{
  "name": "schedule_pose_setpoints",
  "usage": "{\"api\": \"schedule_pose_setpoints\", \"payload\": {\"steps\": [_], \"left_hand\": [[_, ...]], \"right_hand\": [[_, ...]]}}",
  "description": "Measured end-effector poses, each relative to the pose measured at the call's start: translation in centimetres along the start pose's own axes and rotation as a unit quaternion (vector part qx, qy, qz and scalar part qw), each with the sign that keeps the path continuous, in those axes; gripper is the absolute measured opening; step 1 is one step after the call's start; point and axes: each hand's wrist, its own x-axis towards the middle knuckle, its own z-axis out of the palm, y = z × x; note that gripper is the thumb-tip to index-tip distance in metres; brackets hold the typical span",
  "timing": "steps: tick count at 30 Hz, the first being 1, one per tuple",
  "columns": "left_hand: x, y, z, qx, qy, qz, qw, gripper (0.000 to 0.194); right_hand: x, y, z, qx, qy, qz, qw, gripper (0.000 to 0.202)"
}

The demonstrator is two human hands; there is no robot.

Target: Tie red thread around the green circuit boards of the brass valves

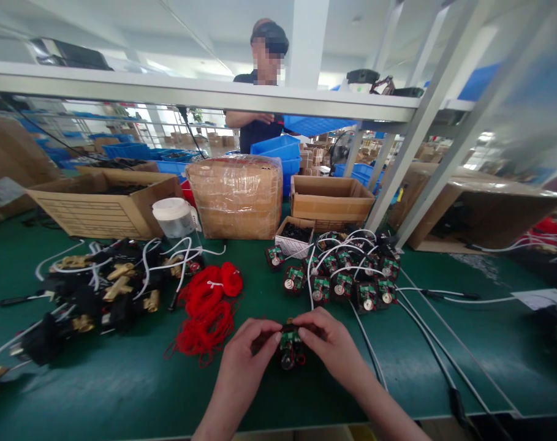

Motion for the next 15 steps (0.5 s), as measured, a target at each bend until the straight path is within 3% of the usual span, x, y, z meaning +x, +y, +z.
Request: {"api": "schedule_pose_setpoints", "payload": {"steps": [8, 15], "left_hand": [[-0.6, -1.1, -0.2, -0.019, -0.031, 0.013, 0.999, 0.024], [-1.3, -1.9, -0.1, -0.035, -0.051, -0.004, 0.998, 0.036]], "right_hand": [[-0.9, -0.1, -0.5, -0.015, -0.024, -0.021, 0.999, 0.03], [-1.7, 0.5, -0.3, -0.023, -0.05, -0.012, 0.998, 0.054]]}}
